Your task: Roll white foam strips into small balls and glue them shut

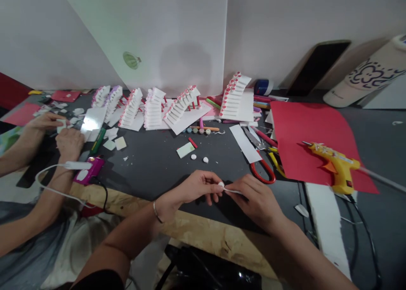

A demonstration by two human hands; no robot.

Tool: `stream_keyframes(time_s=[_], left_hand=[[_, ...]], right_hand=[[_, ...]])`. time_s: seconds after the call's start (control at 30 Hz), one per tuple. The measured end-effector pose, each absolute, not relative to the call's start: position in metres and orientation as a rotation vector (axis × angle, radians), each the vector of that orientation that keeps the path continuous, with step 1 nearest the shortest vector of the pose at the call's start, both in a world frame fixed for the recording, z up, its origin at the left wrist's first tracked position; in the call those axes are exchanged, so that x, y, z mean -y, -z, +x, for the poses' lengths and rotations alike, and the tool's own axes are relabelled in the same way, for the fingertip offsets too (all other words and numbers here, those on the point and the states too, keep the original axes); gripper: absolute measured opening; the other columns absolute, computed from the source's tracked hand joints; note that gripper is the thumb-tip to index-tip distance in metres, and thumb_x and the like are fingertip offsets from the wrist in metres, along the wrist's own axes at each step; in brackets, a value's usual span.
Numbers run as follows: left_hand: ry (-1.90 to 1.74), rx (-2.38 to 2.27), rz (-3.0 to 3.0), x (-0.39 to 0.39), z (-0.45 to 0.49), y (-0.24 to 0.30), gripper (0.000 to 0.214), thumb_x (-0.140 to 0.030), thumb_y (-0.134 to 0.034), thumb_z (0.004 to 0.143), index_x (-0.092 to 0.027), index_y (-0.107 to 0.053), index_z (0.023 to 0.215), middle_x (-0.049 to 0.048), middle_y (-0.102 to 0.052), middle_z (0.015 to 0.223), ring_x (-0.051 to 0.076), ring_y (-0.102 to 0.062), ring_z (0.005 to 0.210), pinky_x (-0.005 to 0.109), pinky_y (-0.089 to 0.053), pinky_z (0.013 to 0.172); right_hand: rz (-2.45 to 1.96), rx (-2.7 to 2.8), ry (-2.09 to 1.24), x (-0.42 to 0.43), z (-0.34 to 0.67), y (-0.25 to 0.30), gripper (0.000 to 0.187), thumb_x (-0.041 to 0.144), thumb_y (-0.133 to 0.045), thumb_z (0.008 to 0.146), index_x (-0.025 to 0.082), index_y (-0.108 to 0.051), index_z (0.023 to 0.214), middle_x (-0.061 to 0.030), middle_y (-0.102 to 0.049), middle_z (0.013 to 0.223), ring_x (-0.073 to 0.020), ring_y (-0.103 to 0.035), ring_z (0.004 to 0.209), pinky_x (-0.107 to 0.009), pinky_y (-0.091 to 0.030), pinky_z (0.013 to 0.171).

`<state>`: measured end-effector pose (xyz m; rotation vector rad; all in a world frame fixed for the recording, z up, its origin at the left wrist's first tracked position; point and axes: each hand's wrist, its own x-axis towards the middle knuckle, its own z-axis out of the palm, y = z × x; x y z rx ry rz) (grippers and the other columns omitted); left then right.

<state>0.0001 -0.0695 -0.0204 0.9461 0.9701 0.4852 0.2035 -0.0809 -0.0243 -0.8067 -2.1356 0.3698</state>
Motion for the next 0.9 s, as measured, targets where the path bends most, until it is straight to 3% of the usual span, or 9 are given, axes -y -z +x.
stream_keyframes(time_s=[0.23, 0.57, 0.9], left_hand=[[-0.201, -0.971, 1.114, 0.066, -0.012, 0.016, 0.028, -0.038, -0.075, 0.073, -0.013, -0.068, 0.084, 0.0007, -0.067, 0.067, 0.009, -0.061, 0.054, 0.017, -0.045, 0.046], [0.054, -0.86, 1.165, 0.064, -0.015, 0.005, 0.018, -0.03, -0.073, 0.077, -0.015, -0.066, 0.072, -0.0013, -0.064, 0.059, 0.008, -0.061, 0.051, 0.017, -0.049, 0.05], [-0.447, -0.873, 0.846, 0.065, -0.002, 0.013, 0.041, -0.046, -0.078, 0.068, -0.012, -0.066, 0.089, 0.0015, -0.067, 0.069, 0.011, -0.064, 0.051, 0.019, -0.048, 0.042]], right_hand=[[-0.763, 2.293, -0.477, 0.081, 0.209, 0.024, 0.016, 0.018, -0.053, 0.094, 0.019, -0.063, 0.081, -0.0034, -0.066, 0.073, -0.0147, -0.054, 0.068, -0.029, -0.043, 0.064], [-0.605, 2.358, -0.655, 0.091, 0.202, 0.032, 0.015, 0.021, -0.052, 0.096, 0.016, -0.065, 0.1, -0.0061, -0.068, 0.082, -0.0157, -0.058, 0.075, -0.03, -0.045, 0.067], [-0.867, 2.033, -0.347, 0.086, 0.199, 0.021, 0.005, 0.015, -0.064, 0.087, 0.019, -0.062, 0.088, -0.0028, -0.065, 0.068, -0.0135, -0.055, 0.062, -0.026, -0.045, 0.059]])
